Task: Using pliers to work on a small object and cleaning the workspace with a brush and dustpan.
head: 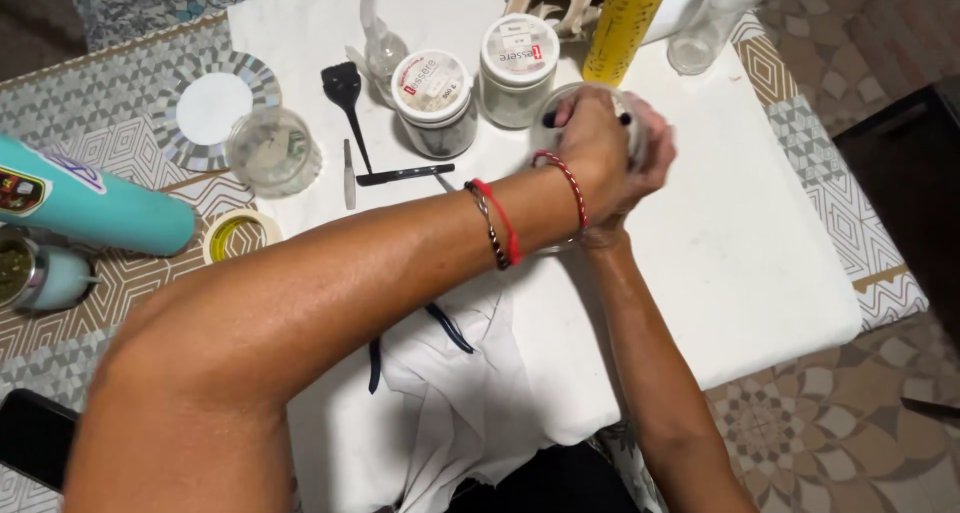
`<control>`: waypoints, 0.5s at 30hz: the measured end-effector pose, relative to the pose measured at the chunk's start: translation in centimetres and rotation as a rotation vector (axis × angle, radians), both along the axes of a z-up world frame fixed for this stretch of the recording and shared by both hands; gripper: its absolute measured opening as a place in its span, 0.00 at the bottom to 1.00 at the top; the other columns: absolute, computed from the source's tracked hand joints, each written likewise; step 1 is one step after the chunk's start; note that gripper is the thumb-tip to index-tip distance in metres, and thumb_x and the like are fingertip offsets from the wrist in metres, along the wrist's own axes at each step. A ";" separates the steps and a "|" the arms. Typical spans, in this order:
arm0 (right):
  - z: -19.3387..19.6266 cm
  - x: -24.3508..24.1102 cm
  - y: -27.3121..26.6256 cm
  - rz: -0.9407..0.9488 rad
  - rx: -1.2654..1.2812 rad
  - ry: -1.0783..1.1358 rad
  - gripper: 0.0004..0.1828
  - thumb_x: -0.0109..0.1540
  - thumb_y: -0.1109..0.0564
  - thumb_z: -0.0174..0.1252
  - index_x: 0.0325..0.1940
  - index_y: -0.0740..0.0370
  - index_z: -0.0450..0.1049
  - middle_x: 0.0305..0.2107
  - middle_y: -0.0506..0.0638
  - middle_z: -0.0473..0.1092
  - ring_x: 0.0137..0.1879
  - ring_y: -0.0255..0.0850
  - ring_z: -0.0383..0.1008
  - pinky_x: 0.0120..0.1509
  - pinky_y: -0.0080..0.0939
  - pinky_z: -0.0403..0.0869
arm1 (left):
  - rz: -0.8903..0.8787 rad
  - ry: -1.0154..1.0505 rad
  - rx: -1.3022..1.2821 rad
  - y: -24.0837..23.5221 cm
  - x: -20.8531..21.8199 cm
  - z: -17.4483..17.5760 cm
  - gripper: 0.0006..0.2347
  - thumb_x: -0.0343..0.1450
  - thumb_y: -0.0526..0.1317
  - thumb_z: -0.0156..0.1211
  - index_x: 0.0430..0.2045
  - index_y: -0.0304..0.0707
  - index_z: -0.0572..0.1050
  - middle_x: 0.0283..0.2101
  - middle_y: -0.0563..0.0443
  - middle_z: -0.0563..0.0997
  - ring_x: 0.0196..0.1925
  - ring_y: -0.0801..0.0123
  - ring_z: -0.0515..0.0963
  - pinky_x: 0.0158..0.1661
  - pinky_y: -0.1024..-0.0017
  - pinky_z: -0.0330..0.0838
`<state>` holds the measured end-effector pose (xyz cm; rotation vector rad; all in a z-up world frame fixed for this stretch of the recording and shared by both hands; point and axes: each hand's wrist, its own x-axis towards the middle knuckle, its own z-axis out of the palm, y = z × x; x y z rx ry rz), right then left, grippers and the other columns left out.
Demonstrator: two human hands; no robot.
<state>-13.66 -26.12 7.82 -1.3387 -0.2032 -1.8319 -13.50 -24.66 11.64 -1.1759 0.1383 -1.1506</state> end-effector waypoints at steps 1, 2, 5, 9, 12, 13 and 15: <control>-0.4 0.2 -0.2 -0.073 -0.098 0.020 0.30 0.65 0.53 0.57 0.64 0.74 0.55 0.44 0.69 0.66 0.52 0.67 0.70 0.61 0.68 0.71 | 0.011 -0.008 -0.025 1.1 -0.1 1.0 0.07 0.67 0.43 0.65 0.34 0.56 0.73 0.41 0.70 0.71 0.61 0.76 0.66 0.68 0.54 0.45; -0.5 0.9 -0.7 -0.147 -0.201 0.033 0.32 0.65 0.54 0.57 0.65 0.75 0.52 0.44 0.70 0.66 0.52 0.69 0.69 0.60 0.69 0.72 | 0.023 -0.024 -0.055 2.0 0.2 2.2 0.07 0.68 0.39 0.60 0.20 0.58 0.69 0.24 0.79 0.67 0.53 0.77 0.65 0.65 0.64 0.51; -0.4 2.5 -0.9 -0.274 -0.396 0.066 0.36 0.66 0.55 0.58 0.66 0.78 0.48 0.43 0.73 0.65 0.51 0.72 0.69 0.58 0.71 0.73 | -0.221 1.710 -0.099 -1.3 8.3 -6.0 0.13 0.73 0.31 0.43 0.43 0.33 0.79 0.37 0.43 0.80 0.29 0.42 0.75 0.15 0.55 0.59; -0.9 3.4 -2.4 -0.360 -0.238 -0.025 0.28 0.60 0.61 0.57 0.58 0.81 0.55 0.40 0.74 0.68 0.48 0.70 0.72 0.56 0.65 0.74 | -0.183 1.773 -0.169 -1.4 8.7 -5.1 0.15 0.75 0.32 0.42 0.40 0.41 0.82 0.38 0.54 0.82 0.34 0.50 0.76 0.20 0.58 0.58; -1.6 4.5 -1.8 -0.392 -0.073 -0.104 0.22 0.55 0.66 0.56 0.49 0.84 0.62 0.36 0.76 0.72 0.46 0.67 0.74 0.53 0.59 0.76 | -0.237 1.709 -0.116 -3.0 9.0 -6.7 0.12 0.69 0.29 0.48 0.35 0.38 0.81 0.32 0.48 0.79 0.29 0.46 0.73 0.17 0.55 0.58; -2.1 4.7 -1.4 -0.404 -0.013 -0.122 0.20 0.54 0.68 0.56 0.47 0.85 0.65 0.34 0.76 0.73 0.45 0.67 0.75 0.52 0.57 0.77 | -0.290 1.662 -0.051 -3.3 8.8 -7.3 0.11 0.64 0.27 0.51 0.32 0.35 0.81 0.27 0.44 0.77 0.25 0.43 0.71 0.15 0.54 0.58; -1.9 5.3 -1.0 -0.405 0.040 -0.155 0.18 0.52 0.70 0.56 0.44 0.86 0.67 0.33 0.77 0.75 0.44 0.66 0.76 0.51 0.55 0.77 | -0.342 1.597 0.002 -3.7 8.3 -6.2 0.10 0.60 0.24 0.55 0.28 0.32 0.81 0.22 0.39 0.75 0.21 0.40 0.69 0.13 0.52 0.57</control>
